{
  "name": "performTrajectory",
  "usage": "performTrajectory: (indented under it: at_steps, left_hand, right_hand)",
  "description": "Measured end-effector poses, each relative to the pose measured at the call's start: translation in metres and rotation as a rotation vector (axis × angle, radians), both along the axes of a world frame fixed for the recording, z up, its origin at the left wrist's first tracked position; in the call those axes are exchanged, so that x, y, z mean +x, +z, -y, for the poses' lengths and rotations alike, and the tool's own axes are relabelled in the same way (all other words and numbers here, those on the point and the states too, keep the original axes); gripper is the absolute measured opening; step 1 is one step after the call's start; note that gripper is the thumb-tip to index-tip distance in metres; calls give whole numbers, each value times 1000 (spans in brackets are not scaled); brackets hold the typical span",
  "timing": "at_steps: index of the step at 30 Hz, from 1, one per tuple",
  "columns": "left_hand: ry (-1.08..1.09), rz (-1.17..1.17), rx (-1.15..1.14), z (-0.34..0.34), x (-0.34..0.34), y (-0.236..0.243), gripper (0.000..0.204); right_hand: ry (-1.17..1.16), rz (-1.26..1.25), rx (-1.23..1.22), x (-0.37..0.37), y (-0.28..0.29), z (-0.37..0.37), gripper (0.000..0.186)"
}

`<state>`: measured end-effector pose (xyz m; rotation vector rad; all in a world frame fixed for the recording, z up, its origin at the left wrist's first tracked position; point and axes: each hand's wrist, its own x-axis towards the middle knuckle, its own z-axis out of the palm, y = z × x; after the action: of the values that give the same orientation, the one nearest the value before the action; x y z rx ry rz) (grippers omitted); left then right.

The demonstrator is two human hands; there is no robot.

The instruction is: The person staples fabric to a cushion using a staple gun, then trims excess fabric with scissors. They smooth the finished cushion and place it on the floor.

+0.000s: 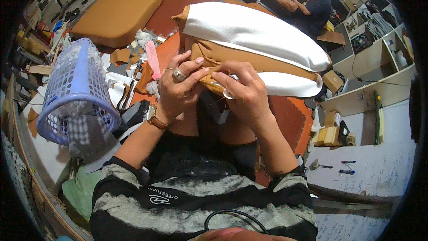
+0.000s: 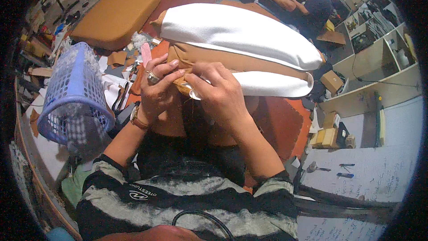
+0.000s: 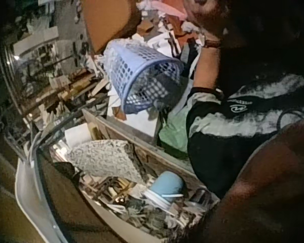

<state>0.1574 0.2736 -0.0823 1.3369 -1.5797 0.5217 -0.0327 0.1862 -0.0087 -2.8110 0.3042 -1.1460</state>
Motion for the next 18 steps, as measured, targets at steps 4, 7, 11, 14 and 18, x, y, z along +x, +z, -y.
performTrajectory:
  at_steps: [4,7,11,14,18]
  left_hand:
    - [-21,-14,-4,2,-2,1,36]
    - [-59,-14,0,0,1,-2,35]
    - [-121,-37,18,-3,-1,-3,34]
    - [-141,-20,43,-6,-2,4,32]
    - [-186,38,100,-14,2,7,42]
  right_hand:
    - [56,-36,-30,-5,-3,8,38]
    - [44,96,32,-7,-16,2,30]
    - [-56,-36,73,-17,-19,-2,44]
    - [-74,-138,157,-29,-23,-7,43]
    - [-116,-208,170,-36,-14,-24,40]
